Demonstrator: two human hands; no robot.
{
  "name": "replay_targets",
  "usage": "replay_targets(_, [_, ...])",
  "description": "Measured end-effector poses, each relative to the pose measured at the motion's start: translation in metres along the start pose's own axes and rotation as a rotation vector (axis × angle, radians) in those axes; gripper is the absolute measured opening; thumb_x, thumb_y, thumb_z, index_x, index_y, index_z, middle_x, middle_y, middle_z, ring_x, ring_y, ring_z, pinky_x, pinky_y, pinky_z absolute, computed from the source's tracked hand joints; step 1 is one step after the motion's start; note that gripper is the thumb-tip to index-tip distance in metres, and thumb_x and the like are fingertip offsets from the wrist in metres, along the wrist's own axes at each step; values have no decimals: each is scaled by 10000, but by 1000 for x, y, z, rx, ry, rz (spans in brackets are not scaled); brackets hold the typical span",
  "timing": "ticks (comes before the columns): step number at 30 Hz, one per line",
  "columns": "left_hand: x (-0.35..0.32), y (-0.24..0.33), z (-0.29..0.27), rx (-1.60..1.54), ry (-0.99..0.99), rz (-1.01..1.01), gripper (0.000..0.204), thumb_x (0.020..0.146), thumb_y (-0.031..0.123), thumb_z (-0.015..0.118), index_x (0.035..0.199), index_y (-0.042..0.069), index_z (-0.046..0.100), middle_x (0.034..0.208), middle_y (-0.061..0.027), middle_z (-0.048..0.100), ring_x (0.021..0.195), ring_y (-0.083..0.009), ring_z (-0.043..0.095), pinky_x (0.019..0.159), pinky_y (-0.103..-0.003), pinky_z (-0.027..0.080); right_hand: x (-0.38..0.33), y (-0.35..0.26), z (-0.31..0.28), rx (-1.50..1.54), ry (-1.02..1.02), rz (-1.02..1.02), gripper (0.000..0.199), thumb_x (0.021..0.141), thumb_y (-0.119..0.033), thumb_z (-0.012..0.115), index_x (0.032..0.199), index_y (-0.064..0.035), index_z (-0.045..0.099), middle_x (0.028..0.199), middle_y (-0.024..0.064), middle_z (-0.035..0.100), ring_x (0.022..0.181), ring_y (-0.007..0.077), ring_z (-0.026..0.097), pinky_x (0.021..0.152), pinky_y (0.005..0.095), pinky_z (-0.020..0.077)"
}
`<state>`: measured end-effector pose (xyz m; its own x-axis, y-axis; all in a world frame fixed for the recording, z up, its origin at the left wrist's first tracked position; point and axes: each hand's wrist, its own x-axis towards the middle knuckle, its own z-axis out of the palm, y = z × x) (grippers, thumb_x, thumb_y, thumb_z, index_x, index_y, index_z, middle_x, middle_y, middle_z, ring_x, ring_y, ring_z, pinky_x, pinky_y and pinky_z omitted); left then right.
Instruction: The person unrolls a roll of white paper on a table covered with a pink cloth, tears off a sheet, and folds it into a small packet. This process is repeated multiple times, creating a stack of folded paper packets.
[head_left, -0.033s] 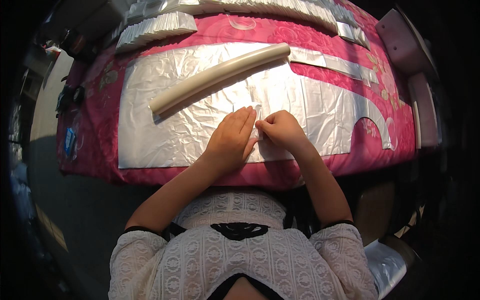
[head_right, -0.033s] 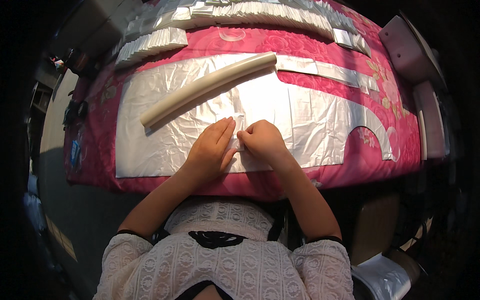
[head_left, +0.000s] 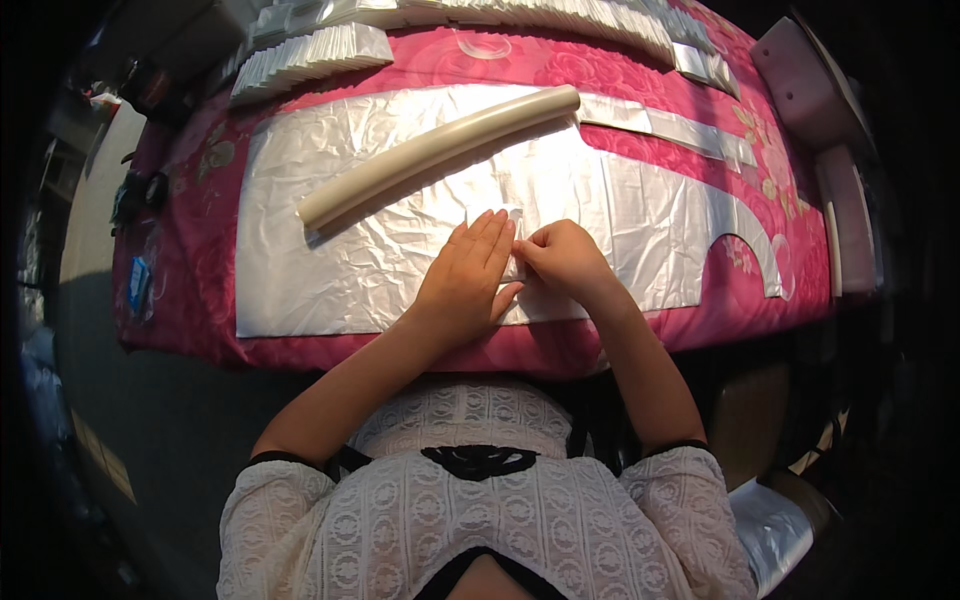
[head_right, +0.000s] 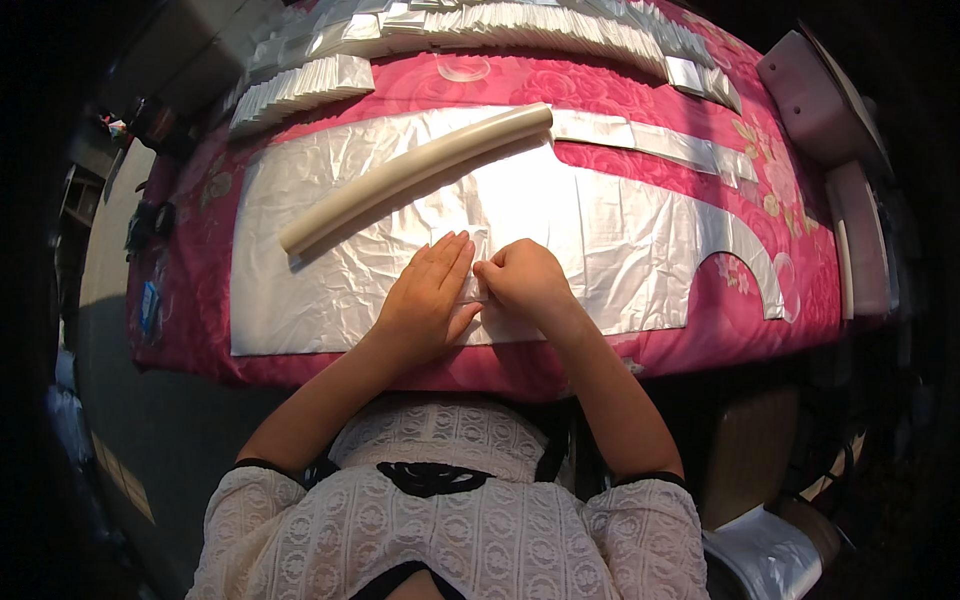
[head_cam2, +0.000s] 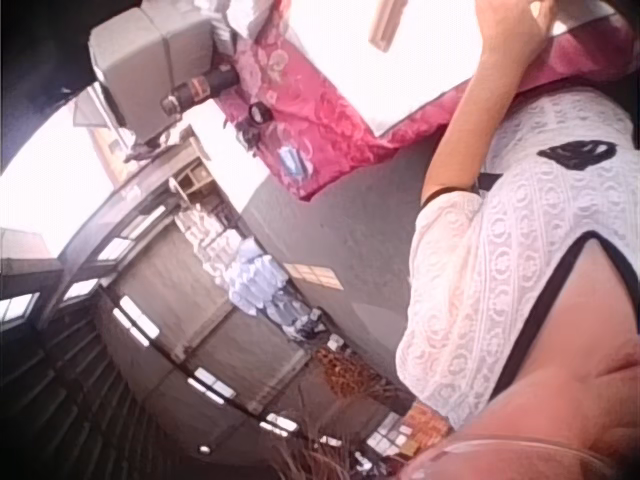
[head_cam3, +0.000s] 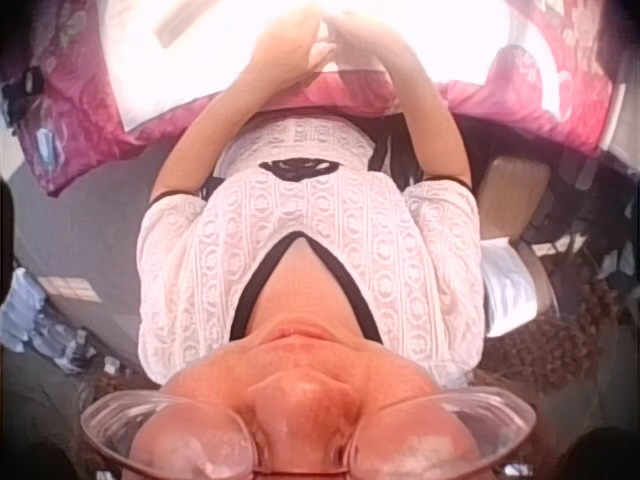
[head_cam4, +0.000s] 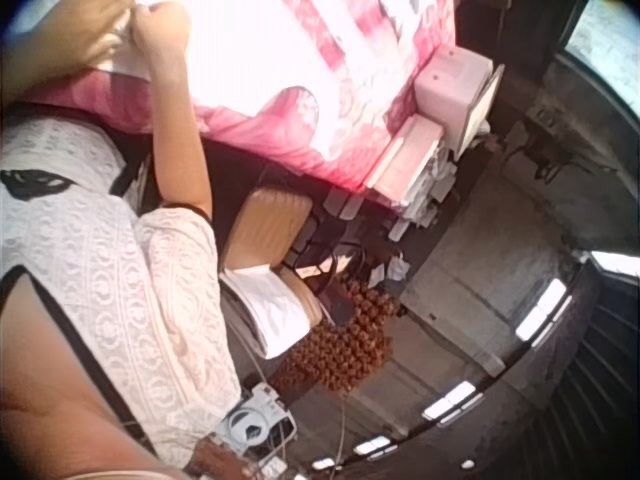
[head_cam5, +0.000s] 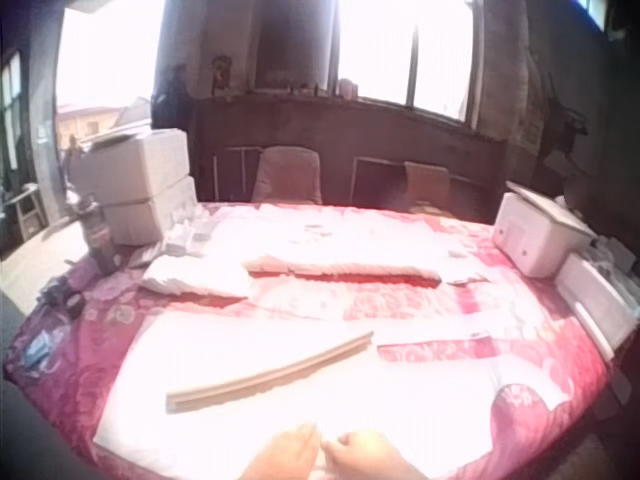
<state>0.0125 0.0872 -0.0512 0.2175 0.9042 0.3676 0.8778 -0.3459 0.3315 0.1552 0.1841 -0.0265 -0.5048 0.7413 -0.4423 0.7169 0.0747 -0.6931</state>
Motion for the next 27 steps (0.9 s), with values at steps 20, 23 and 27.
replay_targets(20, [3, -1, 14, 63, -209, -172, 1123, 712, 623, 562, 1373, -112, 30, 1444, -292, 49, 1362, -389, 57, 1094, -499, 35, -35, 5, 13, -442, 378, -187, 223, 646, -251, 700, 642, -55, 595, 604, 103, 595, 588, 275, 599, 555, 381, 475])
replay_targets(23, [0, -3, 12, 41, -159, -167, 1117, 726, 637, 537, 1379, -100, 12, 1454, -278, -11, 1369, -374, -3, 1091, -503, -5, -33, 6, 14, -523, 485, -372, 171, 662, -178, 686, 661, -54, 568, 617, 97, 572, 608, 269, 586, 553, 381, 469])
replay_targets(27, [-27, -5, -8, -222, 174, -151, 849, 783, 325, 646, 1378, -32, 157, 1423, -250, 151, 1317, -366, 187, 1070, -457, 179, -13, -16, 26, -539, 568, -745, 271, 758, -198, 635, 947, -19, 561, 904, 128, 585, 909, 274, 553, 792, 367, 437])
